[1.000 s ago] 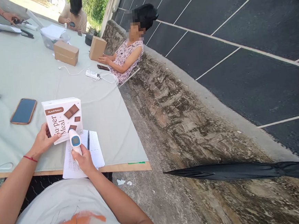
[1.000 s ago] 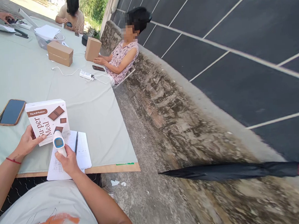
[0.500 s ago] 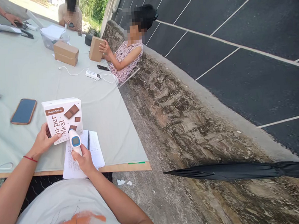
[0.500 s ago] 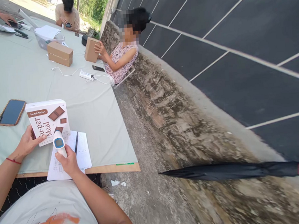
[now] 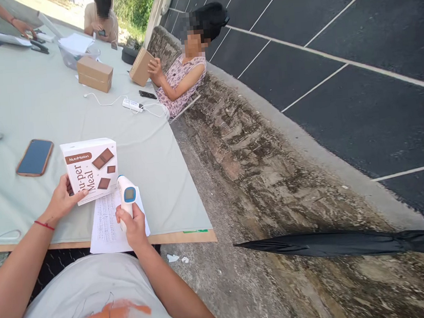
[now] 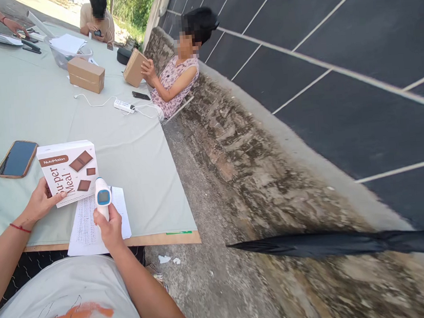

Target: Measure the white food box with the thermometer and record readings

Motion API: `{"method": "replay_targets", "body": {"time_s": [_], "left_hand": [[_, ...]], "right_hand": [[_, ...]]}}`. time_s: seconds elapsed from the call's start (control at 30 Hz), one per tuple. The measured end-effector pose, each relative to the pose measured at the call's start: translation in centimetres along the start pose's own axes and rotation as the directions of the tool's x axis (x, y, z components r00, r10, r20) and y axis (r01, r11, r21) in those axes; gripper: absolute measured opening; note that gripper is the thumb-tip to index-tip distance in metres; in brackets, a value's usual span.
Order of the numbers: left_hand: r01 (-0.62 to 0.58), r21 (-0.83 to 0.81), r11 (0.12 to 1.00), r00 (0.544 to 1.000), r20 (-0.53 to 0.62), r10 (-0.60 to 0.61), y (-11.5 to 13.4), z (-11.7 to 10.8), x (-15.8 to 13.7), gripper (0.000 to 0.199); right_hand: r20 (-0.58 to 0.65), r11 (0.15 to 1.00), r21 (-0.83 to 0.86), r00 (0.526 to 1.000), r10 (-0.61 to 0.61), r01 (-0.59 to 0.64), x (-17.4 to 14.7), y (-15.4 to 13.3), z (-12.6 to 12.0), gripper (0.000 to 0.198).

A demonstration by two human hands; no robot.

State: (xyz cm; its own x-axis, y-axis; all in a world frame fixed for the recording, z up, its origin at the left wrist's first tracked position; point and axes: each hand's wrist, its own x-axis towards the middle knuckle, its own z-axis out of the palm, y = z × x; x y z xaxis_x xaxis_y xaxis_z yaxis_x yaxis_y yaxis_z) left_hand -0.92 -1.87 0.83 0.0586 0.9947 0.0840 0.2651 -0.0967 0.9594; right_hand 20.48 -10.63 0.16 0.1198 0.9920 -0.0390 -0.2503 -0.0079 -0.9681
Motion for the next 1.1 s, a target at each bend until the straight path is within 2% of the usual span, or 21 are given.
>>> {"method": "replay_targets", "body": {"time_s": [0.2, 0.47, 0.57, 0.7, 0.77, 0.8, 0.87, 0.93, 1.03, 1.1], "left_hand": [[-0.021, -0.028, 0.999, 1.000, 0.006, 0.021, -0.1, 0.0, 0.1, 0.078], [-0.039, -0.018, 0.999, 0.999, 0.019, 0.039, 0.1, 0.0, 0.2, 0.079], [-0.040, -0.036, 0.999, 0.999, 0.022, 0.041, 0.0, 0.0, 0.2, 0.080], [-0.023, -0.042, 0.999, 1.000, 0.010, 0.023, -0.1, 0.0, 0.1, 0.078], [-0.021, -0.045, 0.999, 1.000, 0.013, 0.021, -0.1, 0.0, 0.1, 0.079], [-0.019, -0.042, 0.999, 1.000, 0.015, 0.020, -0.1, 0.0, 0.1, 0.080], [-0.016, -0.029, 0.999, 1.000, 0.016, 0.017, -0.1, 0.0, 0.1, 0.080], [-0.020, -0.017, 1.000, 1.000, 0.013, 0.020, 0.0, 0.0, 0.0, 0.080], [-0.034, -0.023, 0.999, 0.999, 0.015, 0.034, 0.1, 0.0, 0.0, 0.080], [-0.037, -0.033, 0.999, 0.999, 0.021, 0.037, 0.1, 0.0, 0.1, 0.082]], "right_hand": [[0.092, 0.969, 0.228, 0.993, 0.078, -0.098, 0.1, -0.1, -0.2, 0.028], [0.126, 0.966, 0.227, 0.987, 0.100, -0.127, 0.0, -0.1, -0.2, 0.028], [0.053, 0.976, 0.206, 0.997, 0.056, -0.066, 0.7, -0.4, -0.9, 0.027], [-0.136, 0.987, 0.160, 0.990, 0.041, -0.019, 2.4, -0.5, -3.0, 0.033], [-0.226, 0.999, 0.042, 0.973, 0.035, -0.027, 3.3, -0.1, -4.6, 0.036], [-0.266, 0.996, -0.078, 0.964, 0.012, -0.034, 3.8, 0.2, -5.4, 0.036], [-0.305, 0.919, -0.389, 0.950, -0.071, -0.057, 4.5, 0.9, -7.2, 0.038], [-0.344, 0.773, -0.625, 0.927, -0.150, -0.107, 5.0, 1.6, -8.6, 0.047], [-0.345, 0.566, -0.808, 0.909, -0.234, -0.161, 5.4, 2.5, -9.9, 0.055], [-0.298, 0.462, -0.875, 0.911, -0.283, -0.143, 5.5, 2.9, -10.3, 0.052]]}}
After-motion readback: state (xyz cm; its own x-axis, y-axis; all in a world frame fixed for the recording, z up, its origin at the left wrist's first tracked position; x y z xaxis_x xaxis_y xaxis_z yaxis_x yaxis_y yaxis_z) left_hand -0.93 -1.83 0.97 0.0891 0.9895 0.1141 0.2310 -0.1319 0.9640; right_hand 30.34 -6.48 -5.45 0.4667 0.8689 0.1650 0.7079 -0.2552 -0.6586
